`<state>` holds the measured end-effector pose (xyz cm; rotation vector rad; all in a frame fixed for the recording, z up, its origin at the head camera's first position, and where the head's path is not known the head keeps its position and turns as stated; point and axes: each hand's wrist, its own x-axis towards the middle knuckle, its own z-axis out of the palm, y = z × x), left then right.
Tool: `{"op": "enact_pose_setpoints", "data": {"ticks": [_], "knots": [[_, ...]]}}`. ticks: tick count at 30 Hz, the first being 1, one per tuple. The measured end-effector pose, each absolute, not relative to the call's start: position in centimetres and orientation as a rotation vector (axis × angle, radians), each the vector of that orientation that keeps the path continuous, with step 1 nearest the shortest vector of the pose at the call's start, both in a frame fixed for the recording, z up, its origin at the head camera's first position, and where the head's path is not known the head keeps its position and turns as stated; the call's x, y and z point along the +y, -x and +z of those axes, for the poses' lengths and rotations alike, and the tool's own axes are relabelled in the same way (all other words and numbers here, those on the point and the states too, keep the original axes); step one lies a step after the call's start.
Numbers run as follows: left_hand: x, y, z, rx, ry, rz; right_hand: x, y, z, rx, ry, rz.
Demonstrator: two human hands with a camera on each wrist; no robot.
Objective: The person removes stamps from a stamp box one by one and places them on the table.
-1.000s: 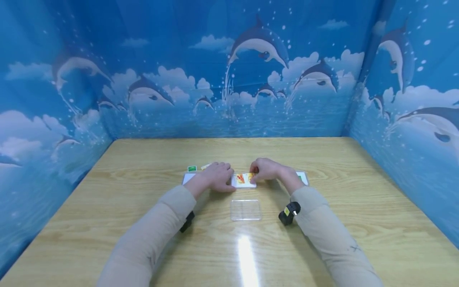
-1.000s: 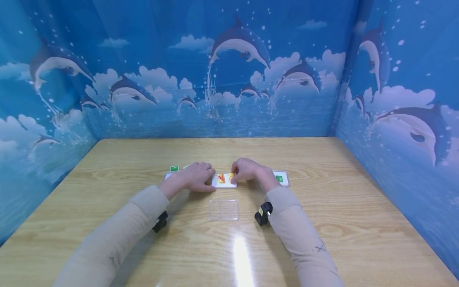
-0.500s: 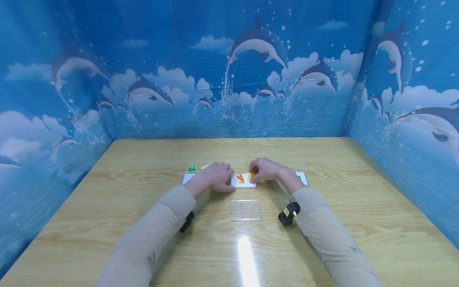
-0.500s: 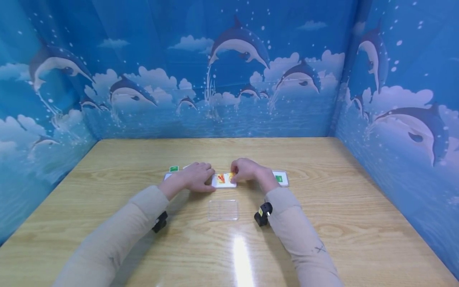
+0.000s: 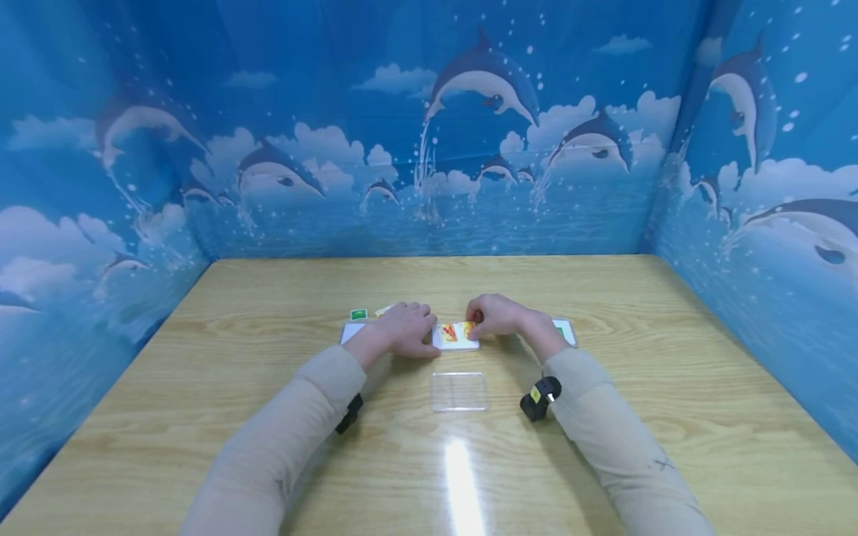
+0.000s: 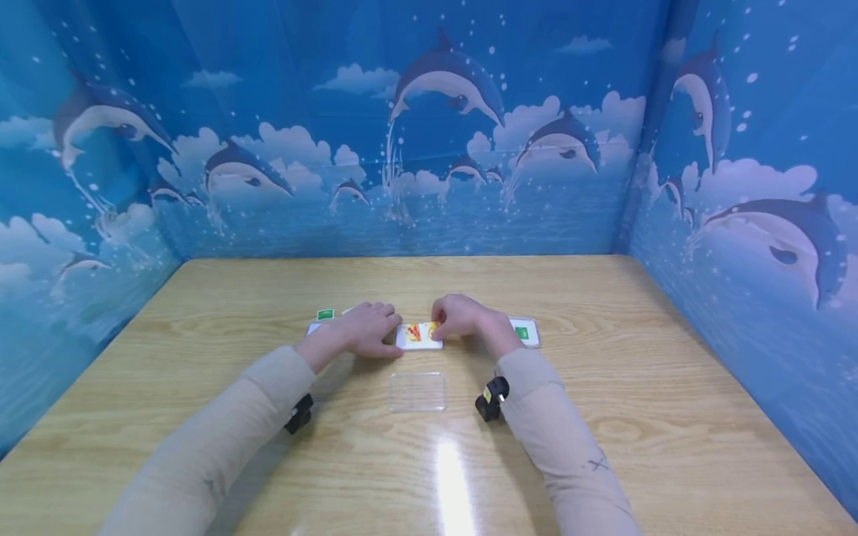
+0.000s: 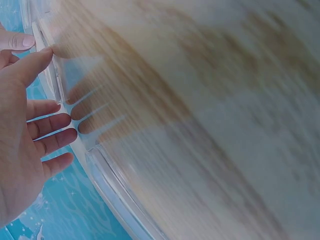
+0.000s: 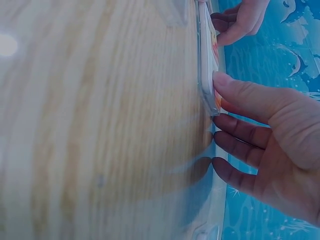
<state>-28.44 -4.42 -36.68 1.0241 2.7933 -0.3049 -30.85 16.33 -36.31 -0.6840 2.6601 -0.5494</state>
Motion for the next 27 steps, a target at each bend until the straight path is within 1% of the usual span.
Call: {"op": "enact_pose_setpoints", "data": {"ticks": [27], "knots": [[-4.55, 28.67, -36.78, 2.795, -1.02, -0.262, 16.44, 31.09, -36.04, 2.631, 0.671, -0.508]]}}
